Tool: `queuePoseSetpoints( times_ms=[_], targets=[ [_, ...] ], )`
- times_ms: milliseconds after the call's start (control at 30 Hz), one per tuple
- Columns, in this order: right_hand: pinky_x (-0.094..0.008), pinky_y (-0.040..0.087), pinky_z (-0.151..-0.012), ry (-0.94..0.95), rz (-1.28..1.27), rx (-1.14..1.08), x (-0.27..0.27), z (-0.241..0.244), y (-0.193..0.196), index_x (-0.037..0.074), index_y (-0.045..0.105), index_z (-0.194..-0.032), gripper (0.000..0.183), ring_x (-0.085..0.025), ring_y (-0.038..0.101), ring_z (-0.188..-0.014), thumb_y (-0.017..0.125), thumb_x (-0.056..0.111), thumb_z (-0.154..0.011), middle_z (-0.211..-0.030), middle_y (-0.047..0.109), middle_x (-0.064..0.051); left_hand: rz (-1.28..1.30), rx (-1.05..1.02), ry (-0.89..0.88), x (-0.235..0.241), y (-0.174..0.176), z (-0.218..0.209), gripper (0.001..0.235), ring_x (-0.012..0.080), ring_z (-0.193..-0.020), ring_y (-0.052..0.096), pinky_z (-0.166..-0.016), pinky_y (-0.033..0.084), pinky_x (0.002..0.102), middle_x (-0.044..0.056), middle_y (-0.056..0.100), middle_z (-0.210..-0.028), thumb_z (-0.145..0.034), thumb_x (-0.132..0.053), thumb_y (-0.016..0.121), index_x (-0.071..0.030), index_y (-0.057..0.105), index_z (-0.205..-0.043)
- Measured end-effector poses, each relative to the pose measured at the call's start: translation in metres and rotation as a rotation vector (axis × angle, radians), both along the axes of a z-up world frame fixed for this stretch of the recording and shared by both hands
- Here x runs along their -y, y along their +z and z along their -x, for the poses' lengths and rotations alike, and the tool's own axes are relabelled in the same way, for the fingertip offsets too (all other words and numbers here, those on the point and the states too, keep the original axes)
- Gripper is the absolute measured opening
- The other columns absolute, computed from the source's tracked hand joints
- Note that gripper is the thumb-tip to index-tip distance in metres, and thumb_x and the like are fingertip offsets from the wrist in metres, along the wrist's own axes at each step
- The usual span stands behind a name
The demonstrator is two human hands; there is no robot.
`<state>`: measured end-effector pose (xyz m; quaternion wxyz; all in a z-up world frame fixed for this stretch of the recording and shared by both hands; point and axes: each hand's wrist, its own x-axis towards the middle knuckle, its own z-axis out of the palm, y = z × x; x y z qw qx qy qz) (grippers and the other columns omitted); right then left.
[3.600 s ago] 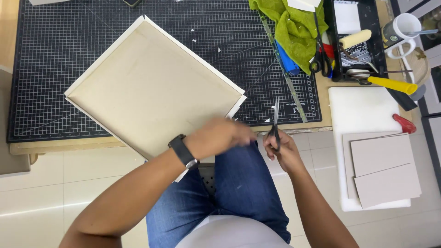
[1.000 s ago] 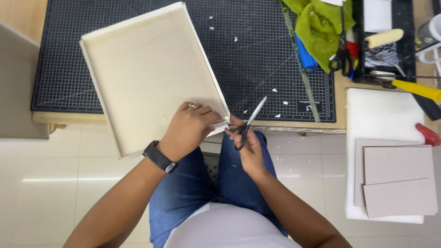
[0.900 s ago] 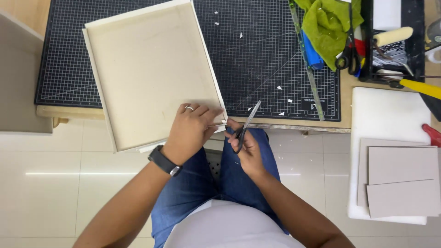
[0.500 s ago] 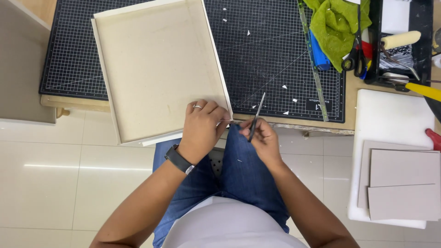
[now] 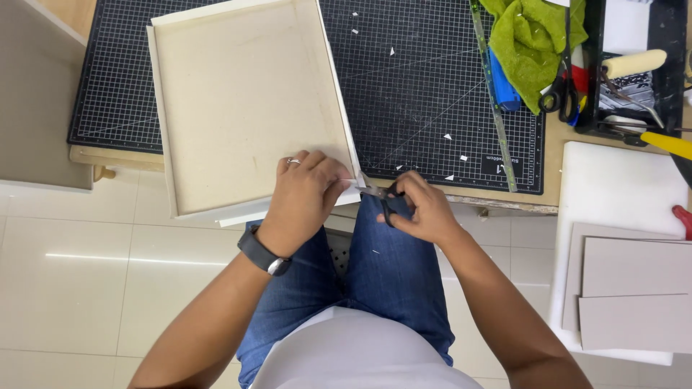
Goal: The person trims excess paper from the edges of a canvas using scissors, then applies a white coating to the edges with a small roller and smooths the surface with a red plastic card. The person works on a single canvas placed on a cutting mat.
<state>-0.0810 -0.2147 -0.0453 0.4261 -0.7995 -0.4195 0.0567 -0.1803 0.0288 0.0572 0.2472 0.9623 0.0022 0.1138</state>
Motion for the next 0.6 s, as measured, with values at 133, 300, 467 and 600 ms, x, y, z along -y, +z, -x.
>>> queuePoseSetpoints(
  times_ms=[133,300,467,600],
  targets=[
    [-0.044,0.051,-0.054,0.020,0.013,0.096,-0.020,-0.010,0.020,0.011,0.056,-0.097,0.042,-0.035,0.063,-0.059,0.083,0.031,-0.074,-0.088,0.063,-0.009,0.039,-0.042,-0.008,-0.010,0.019,0.000,0.006,0.0281,-0.091,0.065,-0.088,0.044,0.044,-0.001,0.060,-0.081,-0.093,-0.023,0.073,-0.018,0.071,-0.095],
    [-0.044,0.054,-0.058,0.036,0.061,0.292,-0.034,-0.021,0.018,0.013,0.055,-0.098,0.044,-0.036,0.068,-0.070,0.080,0.041,-0.077,-0.101,0.064,-0.007,0.047,-0.101,-0.046,-0.023,0.027,-0.001,0.007,0.0280,-0.093,0.064,-0.088,0.042,0.043,-0.001,0.060,-0.083,-0.092,-0.021,0.074,-0.018,0.070,-0.097],
    [-0.041,0.055,-0.059,0.031,0.072,0.385,-0.040,-0.030,0.013,0.017,0.056,-0.099,0.047,-0.032,0.069,-0.073,0.080,0.049,-0.076,-0.104,0.064,-0.003,0.097,-0.115,-0.042,-0.031,0.033,0.000,0.007,0.0284,-0.095,0.064,-0.088,0.042,0.042,0.000,0.061,-0.083,-0.092,-0.021,0.073,-0.018,0.070,-0.098],
    [-0.041,0.055,-0.059,0.033,0.036,0.415,-0.045,-0.034,0.020,0.017,0.056,-0.099,0.047,-0.033,0.068,-0.075,0.082,0.048,-0.075,-0.104,0.063,-0.003,0.096,-0.093,-0.040,-0.035,0.035,0.000,0.008,0.0282,-0.095,0.062,-0.087,0.042,0.042,0.000,0.061,-0.083,-0.091,-0.021,0.075,-0.018,0.070,-0.097]
  ],
)
